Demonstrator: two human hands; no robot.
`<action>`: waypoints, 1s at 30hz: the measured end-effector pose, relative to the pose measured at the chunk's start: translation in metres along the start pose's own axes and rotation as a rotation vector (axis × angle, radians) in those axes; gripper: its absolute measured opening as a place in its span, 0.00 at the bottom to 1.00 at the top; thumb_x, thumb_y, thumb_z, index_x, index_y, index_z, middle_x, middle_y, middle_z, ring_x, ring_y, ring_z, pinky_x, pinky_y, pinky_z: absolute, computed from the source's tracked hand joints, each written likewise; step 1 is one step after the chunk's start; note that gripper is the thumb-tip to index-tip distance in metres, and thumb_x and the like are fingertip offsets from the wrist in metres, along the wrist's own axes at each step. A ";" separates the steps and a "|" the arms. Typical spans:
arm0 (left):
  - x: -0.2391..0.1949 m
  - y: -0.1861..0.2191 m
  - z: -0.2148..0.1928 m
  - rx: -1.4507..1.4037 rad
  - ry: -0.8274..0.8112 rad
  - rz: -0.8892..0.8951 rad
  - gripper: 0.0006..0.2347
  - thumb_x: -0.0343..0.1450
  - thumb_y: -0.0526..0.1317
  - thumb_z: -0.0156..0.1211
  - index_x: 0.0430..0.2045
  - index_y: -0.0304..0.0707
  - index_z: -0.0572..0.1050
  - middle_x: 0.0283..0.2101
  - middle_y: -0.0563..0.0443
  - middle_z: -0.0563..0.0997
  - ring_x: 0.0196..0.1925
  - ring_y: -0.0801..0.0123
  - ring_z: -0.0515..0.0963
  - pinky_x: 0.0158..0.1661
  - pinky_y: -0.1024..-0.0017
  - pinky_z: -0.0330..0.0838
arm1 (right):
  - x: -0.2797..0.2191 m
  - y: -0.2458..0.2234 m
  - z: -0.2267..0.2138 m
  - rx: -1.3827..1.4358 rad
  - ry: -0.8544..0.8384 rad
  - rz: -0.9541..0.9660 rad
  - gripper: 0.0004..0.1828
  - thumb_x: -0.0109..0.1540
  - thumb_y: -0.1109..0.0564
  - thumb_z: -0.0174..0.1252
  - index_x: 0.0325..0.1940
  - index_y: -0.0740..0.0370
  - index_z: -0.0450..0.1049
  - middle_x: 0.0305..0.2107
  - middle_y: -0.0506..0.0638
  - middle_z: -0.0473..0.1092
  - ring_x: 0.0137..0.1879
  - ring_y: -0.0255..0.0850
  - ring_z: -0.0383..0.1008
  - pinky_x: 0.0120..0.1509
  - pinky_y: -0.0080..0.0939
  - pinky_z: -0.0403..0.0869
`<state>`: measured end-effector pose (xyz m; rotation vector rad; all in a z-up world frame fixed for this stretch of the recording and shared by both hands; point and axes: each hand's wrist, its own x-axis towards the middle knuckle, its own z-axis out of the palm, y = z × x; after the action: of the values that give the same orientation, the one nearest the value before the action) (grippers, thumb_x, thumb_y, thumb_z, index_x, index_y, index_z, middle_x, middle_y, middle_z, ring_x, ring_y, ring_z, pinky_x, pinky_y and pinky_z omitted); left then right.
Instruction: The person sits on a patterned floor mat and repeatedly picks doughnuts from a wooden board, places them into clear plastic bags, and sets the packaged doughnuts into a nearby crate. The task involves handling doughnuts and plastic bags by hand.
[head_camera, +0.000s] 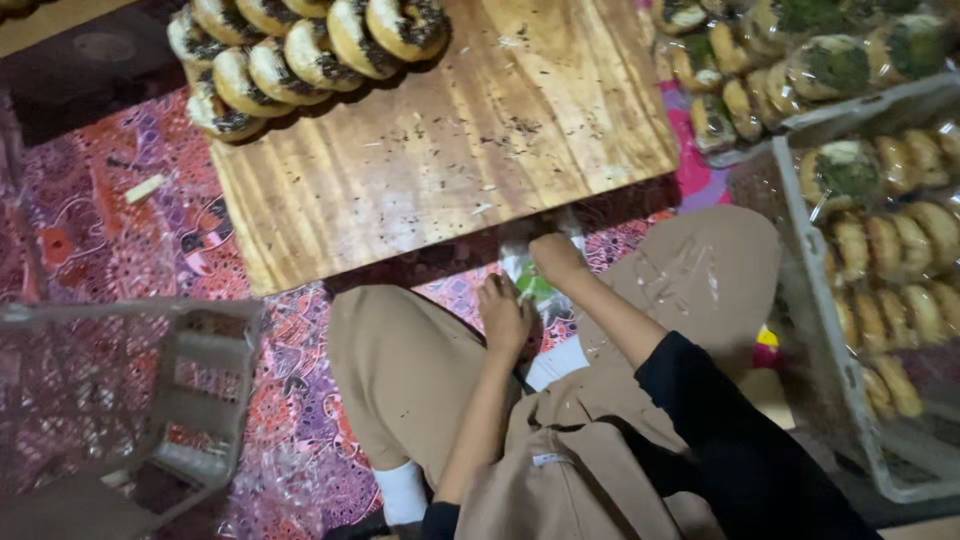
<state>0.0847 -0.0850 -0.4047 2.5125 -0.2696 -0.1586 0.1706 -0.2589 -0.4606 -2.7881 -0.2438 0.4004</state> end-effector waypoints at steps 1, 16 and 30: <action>0.001 0.001 -0.004 -0.010 -0.005 -0.003 0.26 0.68 0.42 0.62 0.56 0.20 0.68 0.56 0.24 0.70 0.56 0.35 0.68 0.55 0.48 0.65 | -0.003 0.002 -0.004 0.015 -0.019 -0.036 0.08 0.48 0.58 0.67 0.26 0.66 0.80 0.28 0.65 0.75 0.37 0.61 0.79 0.45 0.59 0.76; -0.015 0.144 -0.163 -0.559 0.326 0.659 0.06 0.72 0.30 0.58 0.41 0.31 0.78 0.48 0.40 0.84 0.55 0.50 0.84 0.60 0.59 0.75 | -0.181 -0.041 -0.196 0.274 0.246 -0.326 0.22 0.60 0.62 0.54 0.60 0.60 0.69 0.53 0.62 0.71 0.61 0.56 0.71 0.70 0.55 0.67; 0.057 0.073 -0.088 -0.364 0.097 0.136 0.22 0.77 0.39 0.57 0.64 0.31 0.59 0.59 0.27 0.72 0.59 0.38 0.75 0.55 0.51 0.70 | -0.139 -0.099 -0.280 0.641 0.446 0.096 0.32 0.73 0.56 0.34 0.82 0.67 0.43 0.68 0.55 0.66 0.79 0.55 0.59 0.80 0.48 0.55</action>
<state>0.1436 -0.1078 -0.2938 2.1268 -0.3378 -0.0277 0.1108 -0.2742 -0.1389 -2.1776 0.1098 -0.1191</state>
